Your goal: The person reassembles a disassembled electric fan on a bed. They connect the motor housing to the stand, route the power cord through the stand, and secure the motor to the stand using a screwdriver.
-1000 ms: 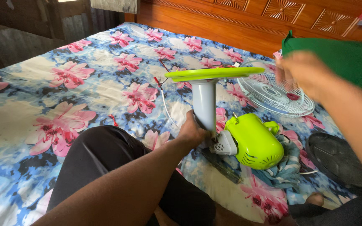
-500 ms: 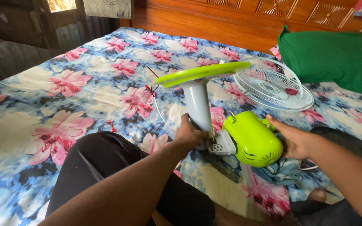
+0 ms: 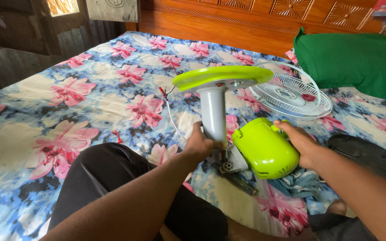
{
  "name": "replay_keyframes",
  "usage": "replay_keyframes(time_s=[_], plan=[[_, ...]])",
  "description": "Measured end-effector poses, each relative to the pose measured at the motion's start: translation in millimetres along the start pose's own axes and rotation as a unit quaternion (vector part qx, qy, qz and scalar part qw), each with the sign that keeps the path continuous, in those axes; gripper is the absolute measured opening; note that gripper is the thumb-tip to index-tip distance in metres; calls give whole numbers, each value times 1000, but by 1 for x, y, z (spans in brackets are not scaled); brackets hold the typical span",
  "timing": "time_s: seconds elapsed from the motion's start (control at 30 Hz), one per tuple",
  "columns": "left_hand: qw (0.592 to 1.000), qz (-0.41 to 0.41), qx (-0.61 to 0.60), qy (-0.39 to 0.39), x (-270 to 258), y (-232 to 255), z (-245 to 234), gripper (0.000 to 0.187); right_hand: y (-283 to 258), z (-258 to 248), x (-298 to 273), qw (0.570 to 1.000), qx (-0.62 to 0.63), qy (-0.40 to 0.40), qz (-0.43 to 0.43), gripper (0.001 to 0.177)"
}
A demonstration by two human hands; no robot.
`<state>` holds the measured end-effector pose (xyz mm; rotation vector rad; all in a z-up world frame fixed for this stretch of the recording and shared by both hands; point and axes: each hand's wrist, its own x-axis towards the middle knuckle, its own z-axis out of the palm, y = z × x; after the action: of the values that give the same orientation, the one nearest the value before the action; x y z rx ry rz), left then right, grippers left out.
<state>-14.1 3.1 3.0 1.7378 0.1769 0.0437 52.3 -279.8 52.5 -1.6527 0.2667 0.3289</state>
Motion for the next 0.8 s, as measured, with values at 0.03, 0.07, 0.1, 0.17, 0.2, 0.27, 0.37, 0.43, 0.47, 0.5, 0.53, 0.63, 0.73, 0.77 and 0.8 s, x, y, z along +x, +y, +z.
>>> replay_keyframes(time_s=[0.03,0.07,0.1,0.17,0.2,0.27,0.37,0.43,0.47,0.5,0.53,0.63,0.73,0.77,0.8], plan=[[1000,-12,-9,-8,0,1,0,100,-2,0,-1,1000,-6,0,-15,53],[999,-25,-18,-17,1,1,1,100,-4,-1,-3,1000,-12,2,-28,54],[999,-28,-37,-13,1,1,1,98,-5,-2,-4,999,-12,16,-25,52],[997,-34,-74,-4,4,1,1,94,-9,-6,-5,999,-13,44,-22,49],[994,-27,-101,12,6,2,1,92,-11,-7,-6,999,12,40,-25,49],[987,-14,-153,43,10,5,-1,87,-17,-11,-8,997,61,32,-30,49],[970,-49,-229,64,13,14,-6,82,-28,-12,-17,993,117,-1,-27,53],[943,-90,-317,48,13,19,-10,74,-35,-8,-27,991,122,21,-52,54],[926,-111,-360,39,13,21,-11,70,-39,-6,-32,990,125,34,-64,55],[922,-93,-376,27,13,21,-11,63,-42,-4,-38,987,130,44,-86,54],[917,-75,-392,13,12,20,-11,57,-44,-1,-44,983,135,55,-108,53],[902,-57,-427,6,17,18,-9,47,-52,6,-60,971,140,79,-177,51],[885,-82,-458,27,25,18,-6,51,-62,8,-73,953,143,93,-250,48],[878,-95,-468,36,27,19,-5,53,-64,9,-75,946,145,96,-274,47],[872,-93,-480,30,27,20,-3,55,-67,9,-77,933,124,94,-324,45]])
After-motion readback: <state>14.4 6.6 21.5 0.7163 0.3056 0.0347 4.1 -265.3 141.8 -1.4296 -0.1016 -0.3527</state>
